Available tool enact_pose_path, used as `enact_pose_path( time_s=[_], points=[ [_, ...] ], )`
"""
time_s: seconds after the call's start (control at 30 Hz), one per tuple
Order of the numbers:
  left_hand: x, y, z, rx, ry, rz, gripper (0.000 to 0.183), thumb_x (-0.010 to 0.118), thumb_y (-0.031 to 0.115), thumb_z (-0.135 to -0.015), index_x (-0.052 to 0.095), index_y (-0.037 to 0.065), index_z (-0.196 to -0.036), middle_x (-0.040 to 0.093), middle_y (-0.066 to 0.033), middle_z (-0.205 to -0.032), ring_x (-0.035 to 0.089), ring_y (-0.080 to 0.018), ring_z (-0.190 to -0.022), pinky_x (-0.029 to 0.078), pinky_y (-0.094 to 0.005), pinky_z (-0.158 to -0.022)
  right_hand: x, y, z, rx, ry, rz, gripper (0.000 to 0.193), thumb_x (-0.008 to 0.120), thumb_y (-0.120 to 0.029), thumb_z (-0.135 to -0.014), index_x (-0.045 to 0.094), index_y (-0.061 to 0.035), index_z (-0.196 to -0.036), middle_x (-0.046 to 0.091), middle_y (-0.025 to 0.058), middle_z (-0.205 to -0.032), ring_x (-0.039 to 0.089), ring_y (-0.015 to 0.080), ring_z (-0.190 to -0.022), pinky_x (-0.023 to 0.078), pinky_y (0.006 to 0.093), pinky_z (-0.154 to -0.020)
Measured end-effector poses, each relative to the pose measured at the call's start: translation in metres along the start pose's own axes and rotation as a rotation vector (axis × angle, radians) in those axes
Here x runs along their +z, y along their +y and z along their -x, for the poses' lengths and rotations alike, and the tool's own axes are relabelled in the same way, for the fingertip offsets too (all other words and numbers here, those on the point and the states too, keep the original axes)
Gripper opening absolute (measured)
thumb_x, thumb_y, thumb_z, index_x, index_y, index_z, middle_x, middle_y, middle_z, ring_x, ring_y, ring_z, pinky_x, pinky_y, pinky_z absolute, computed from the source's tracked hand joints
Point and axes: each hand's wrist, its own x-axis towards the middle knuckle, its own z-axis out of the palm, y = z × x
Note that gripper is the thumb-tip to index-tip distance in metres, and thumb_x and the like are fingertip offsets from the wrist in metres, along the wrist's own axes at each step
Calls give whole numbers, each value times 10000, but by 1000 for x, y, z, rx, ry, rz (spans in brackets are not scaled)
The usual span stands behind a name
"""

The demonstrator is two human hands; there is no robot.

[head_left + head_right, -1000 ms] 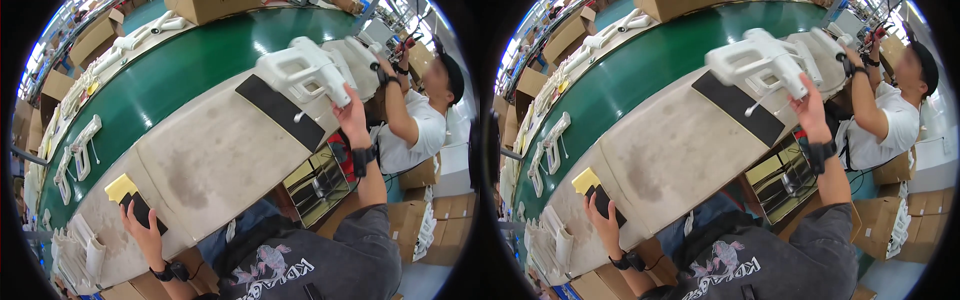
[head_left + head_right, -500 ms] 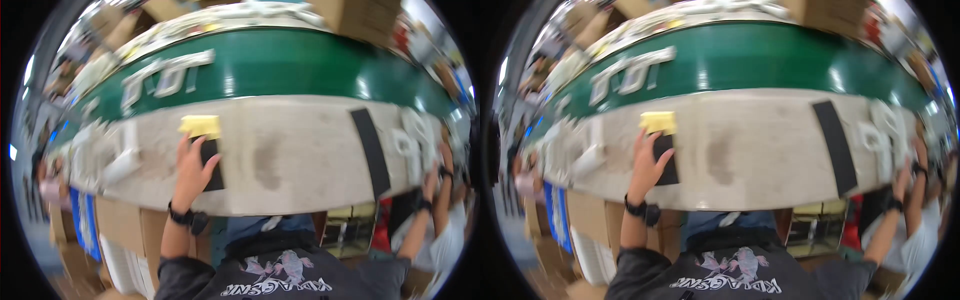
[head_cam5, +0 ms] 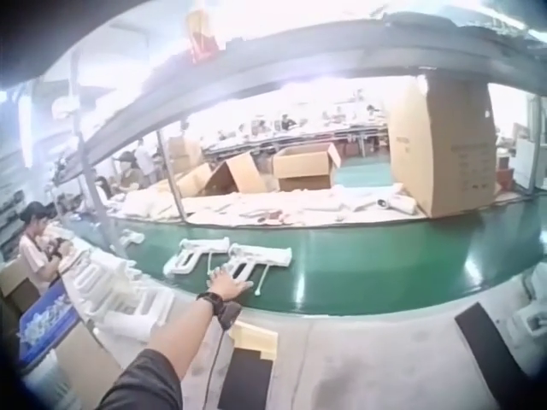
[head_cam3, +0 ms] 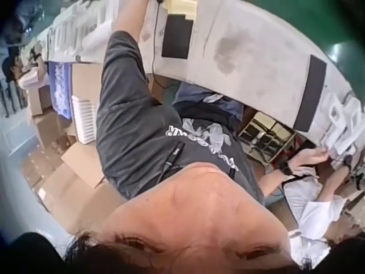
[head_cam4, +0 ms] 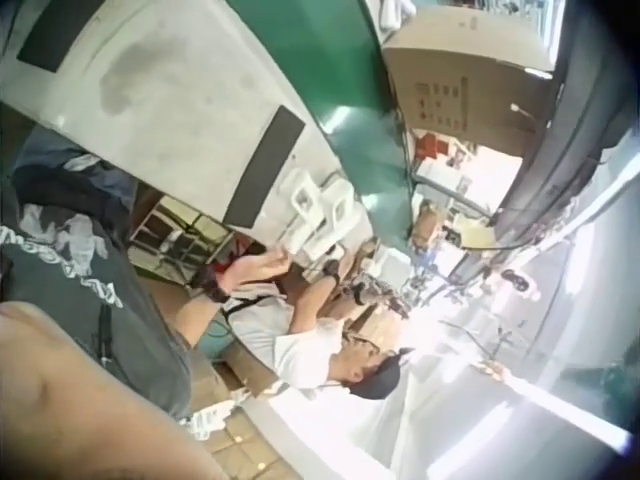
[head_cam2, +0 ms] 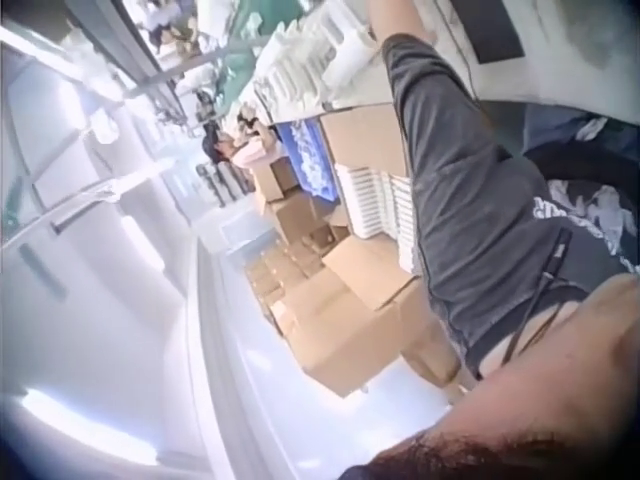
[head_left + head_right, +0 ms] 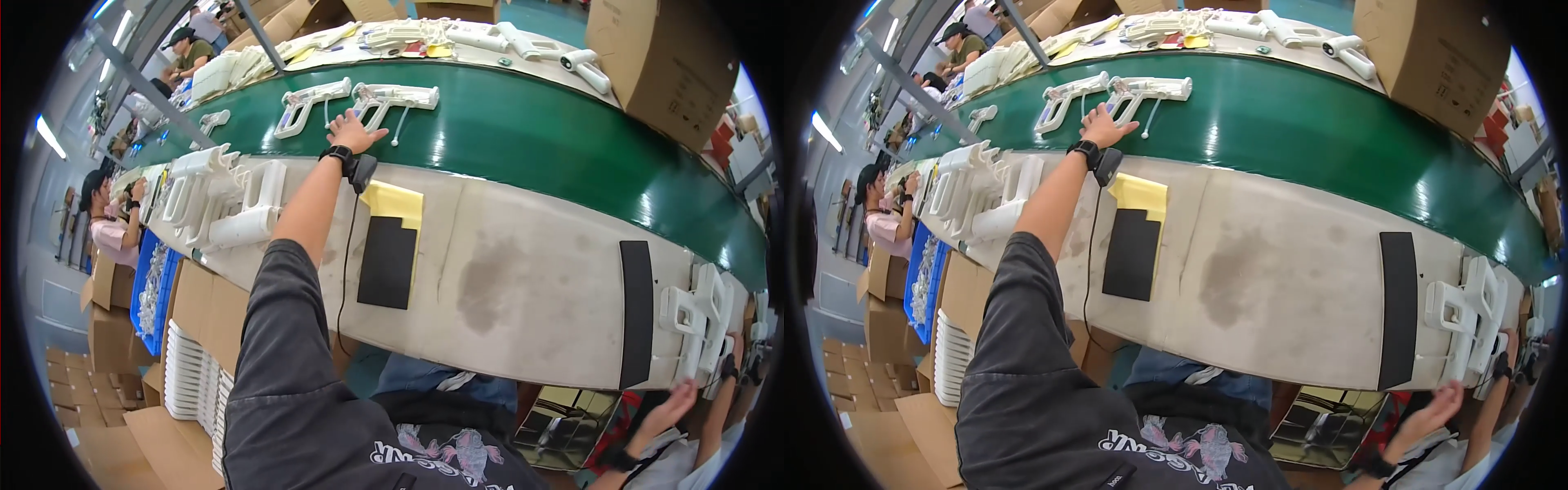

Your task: The person retrieves a white plastic housing from a box, peels the backing from a black adhesive strip, and presses the strip onto the internal motor. They then join the two housing halves together by hand and place the assembled unit onto a conveyor belt.

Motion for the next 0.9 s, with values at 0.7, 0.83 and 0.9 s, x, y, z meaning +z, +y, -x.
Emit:
enact_pose_path(
  time_s=[0.7,0.83,0.9],
  points=[
    [-38,45,293,394,-112,580,762,803,387,-839,391,-50,-1307,498,-240,-1241,488,-381,-1163,411,-443,-1014,141,-125,119,-109,-555,-66,215,579,-157,-1028,623,-14,-1181,619,52,-1087,502,136,-843,430,261,-755],
    [-1,47,365,398,3,506,731,839,295,-811,390,-40,-1281,447,-228,-1276,408,-372,-1198,362,-452,-1026,143,-129,118,-122,-529,-108,225,564,-187,-1043,628,-16,-1175,606,50,-1085,492,130,-832,423,260,-738],
    [9,51,388,390,80,491,734,854,266,-797,387,-37,-1275,432,-223,-1287,388,-374,-1201,350,-457,-1026,142,-127,118,-135,-542,-102,228,561,-196,-1046,631,-17,-1170,603,50,-1088,489,129,-829,422,260,-736]
  ],
)
